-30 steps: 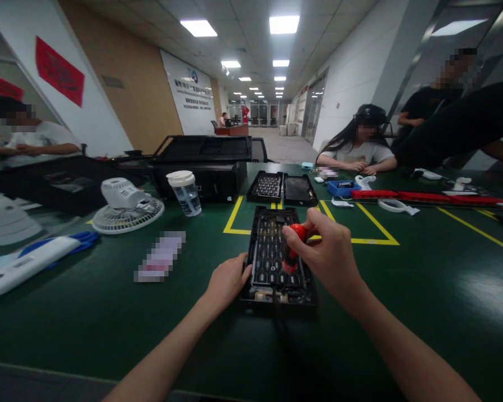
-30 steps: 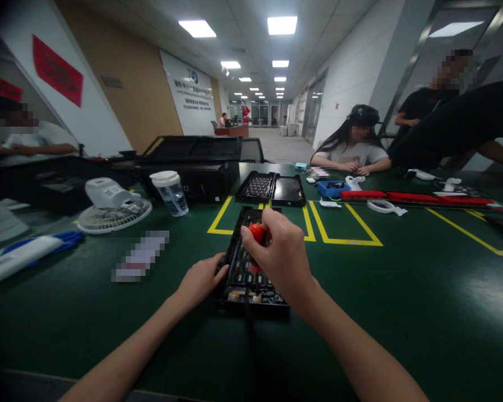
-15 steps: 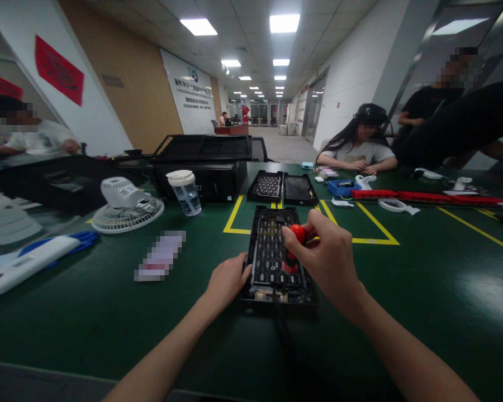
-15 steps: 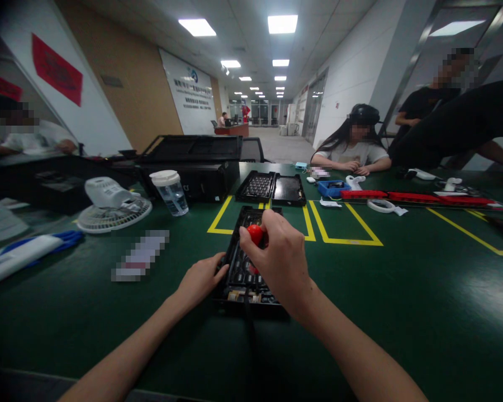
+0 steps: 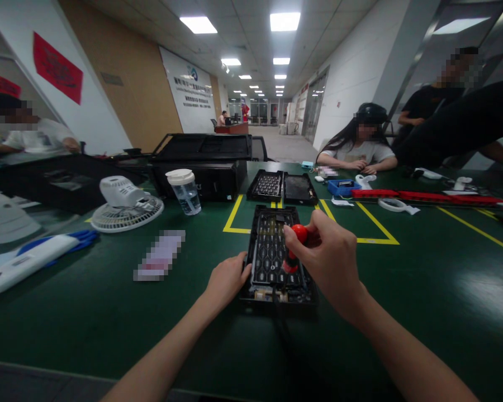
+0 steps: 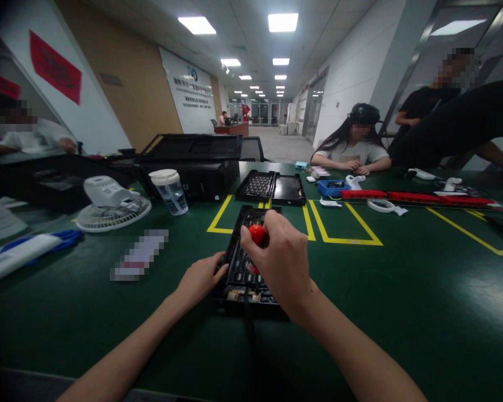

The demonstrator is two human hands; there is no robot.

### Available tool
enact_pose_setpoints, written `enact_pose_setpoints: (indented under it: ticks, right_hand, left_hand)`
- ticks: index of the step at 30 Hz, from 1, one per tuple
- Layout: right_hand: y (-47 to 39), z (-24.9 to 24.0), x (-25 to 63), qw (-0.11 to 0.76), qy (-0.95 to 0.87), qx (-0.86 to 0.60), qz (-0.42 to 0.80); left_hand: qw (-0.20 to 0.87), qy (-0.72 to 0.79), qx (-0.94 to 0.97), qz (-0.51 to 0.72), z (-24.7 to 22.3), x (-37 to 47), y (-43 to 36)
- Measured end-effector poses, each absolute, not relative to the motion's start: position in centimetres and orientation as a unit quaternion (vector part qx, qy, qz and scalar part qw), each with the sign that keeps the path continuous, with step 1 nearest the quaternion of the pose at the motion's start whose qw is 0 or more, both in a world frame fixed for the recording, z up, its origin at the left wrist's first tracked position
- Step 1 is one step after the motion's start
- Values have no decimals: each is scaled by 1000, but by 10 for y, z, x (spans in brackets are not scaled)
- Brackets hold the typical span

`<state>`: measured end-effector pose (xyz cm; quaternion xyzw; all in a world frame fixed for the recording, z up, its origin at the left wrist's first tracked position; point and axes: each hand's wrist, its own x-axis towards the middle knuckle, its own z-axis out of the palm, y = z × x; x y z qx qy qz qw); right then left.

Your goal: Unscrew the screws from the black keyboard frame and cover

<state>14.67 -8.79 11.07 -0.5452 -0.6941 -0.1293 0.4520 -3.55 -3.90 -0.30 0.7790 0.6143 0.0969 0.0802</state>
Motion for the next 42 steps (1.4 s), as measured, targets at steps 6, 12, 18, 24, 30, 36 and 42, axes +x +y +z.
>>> enact_pose_setpoints:
  ticks: [6, 12, 18, 24, 30, 36, 42]
  right_hand:
    - [-86, 112, 150, 463, -687, -554, -89]
    - [-79, 107, 150, 494, -677, -545, 23]
    - [-71, 100, 147, 525, -661, -498, 199]
    - [-60, 99, 151, 527, -644, -325, 449]
    - [-53, 95, 156, 489, -603, -181, 605]
    - [-50, 88, 156, 497, -573, -148, 635]
    - [-51, 92, 157, 439, -576, -88, 684]
  left_hand:
    - [83, 615, 778, 101, -4, -35, -39]
    - [79, 612, 780, 100, -6, -36, -38]
    - [68, 612, 782, 99, -8, -36, -38]
    - [67, 611, 783, 99, -10, -38, -37]
    - [76, 618, 777, 94, -6, -36, -37]
    - [89, 624, 772, 85, 0, -33, -40]
    - [82, 624, 772, 86, -4, -35, -39]
